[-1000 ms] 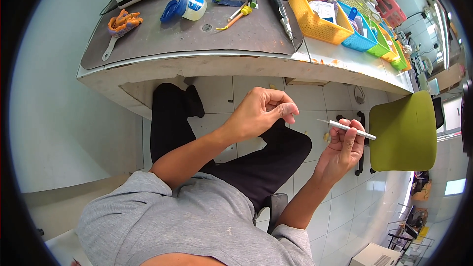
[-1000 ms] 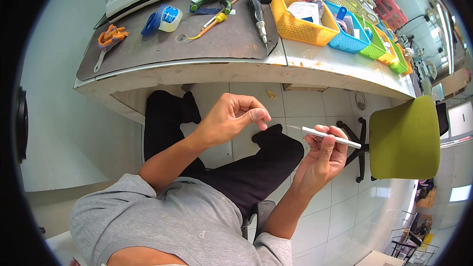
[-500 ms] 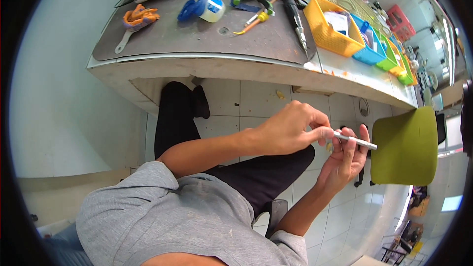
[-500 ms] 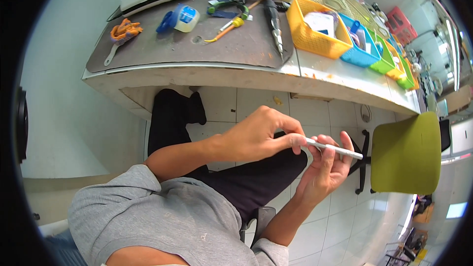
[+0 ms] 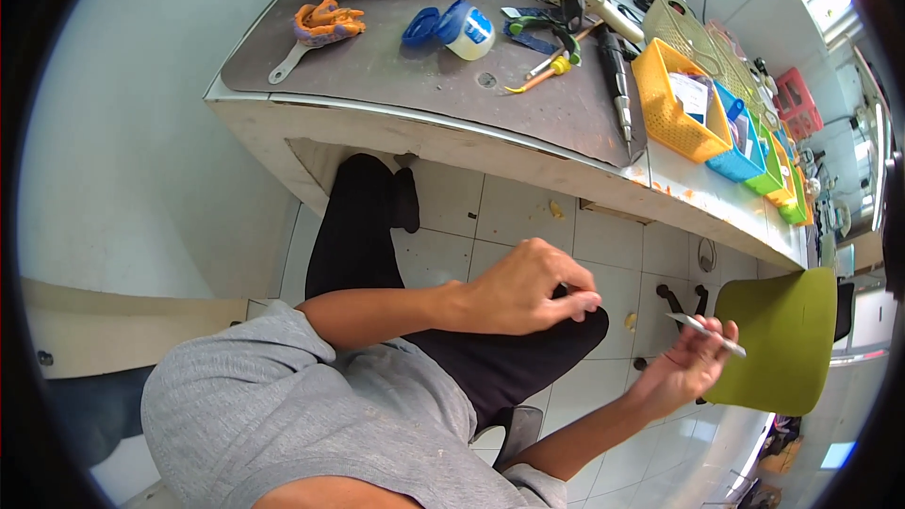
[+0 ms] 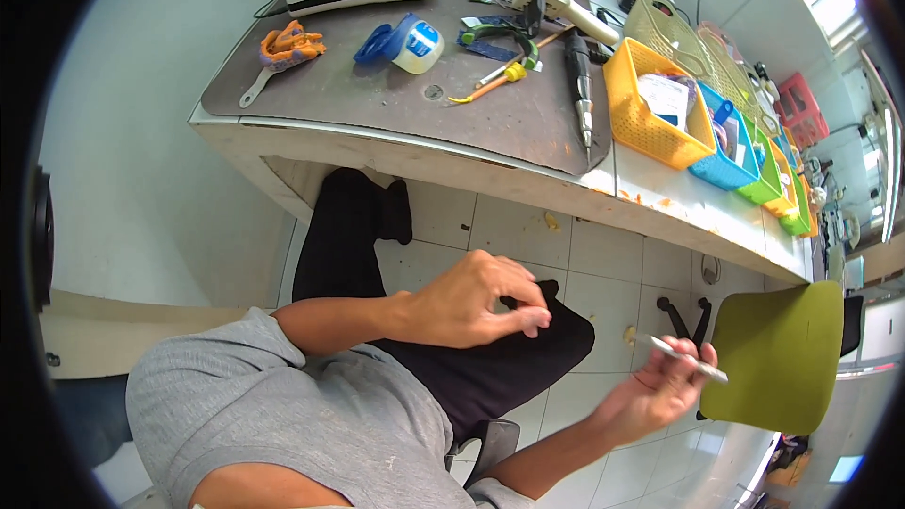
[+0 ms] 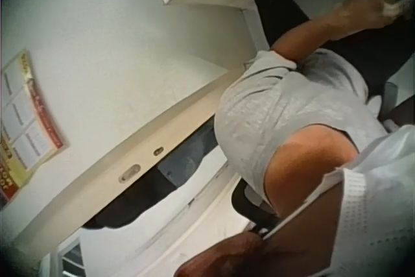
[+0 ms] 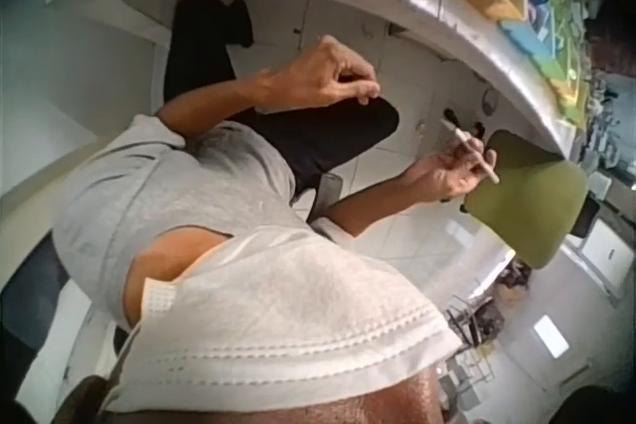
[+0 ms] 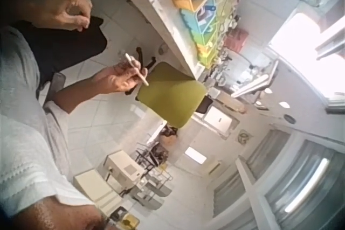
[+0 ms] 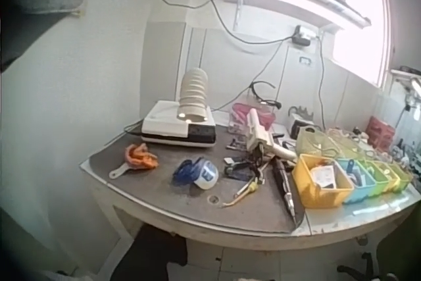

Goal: Trimming or cleaning up excess material from a dental impression tray using a small knife.

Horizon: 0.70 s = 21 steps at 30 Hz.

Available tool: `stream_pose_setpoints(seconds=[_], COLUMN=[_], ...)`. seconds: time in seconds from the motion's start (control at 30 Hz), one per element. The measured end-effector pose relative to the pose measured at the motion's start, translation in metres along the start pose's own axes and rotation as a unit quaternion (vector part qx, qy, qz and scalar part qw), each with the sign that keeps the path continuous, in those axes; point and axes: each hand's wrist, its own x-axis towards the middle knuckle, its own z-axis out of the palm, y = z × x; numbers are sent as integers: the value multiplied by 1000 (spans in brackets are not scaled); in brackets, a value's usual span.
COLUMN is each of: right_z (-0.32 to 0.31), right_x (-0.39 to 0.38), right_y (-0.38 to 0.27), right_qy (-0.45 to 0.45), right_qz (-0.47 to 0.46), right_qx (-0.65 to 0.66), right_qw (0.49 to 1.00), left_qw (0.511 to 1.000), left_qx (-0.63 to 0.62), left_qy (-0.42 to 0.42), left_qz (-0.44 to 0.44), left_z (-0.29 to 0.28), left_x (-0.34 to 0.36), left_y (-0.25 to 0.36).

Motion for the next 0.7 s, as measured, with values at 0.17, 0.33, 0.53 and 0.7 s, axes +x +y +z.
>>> stream_pose_setpoints(seconds=[0.17, 0.33, 0.53, 0.7], right_z=[-23, 50, 162, 213], right_x=[4, 17, 46, 67], right_y=[-15, -18, -22, 10], right_qy=[-10, -148, -334, -448], right_qz=[-68, -41, -10, -119], right_qx=[-56, -150, -402, -580], right_qw=[996, 977, 852, 670], left_qw=[985, 839, 679, 627], left_qx=[-94, -415, -630, -686], left_qy=[36, 209, 308, 313], left_qz=[-137, -285, -218, -197], left_z=[-43, -93, -131, -146], left_x=[-43, -84, -90, -67], left_y=[-64, -114, -149, -143])
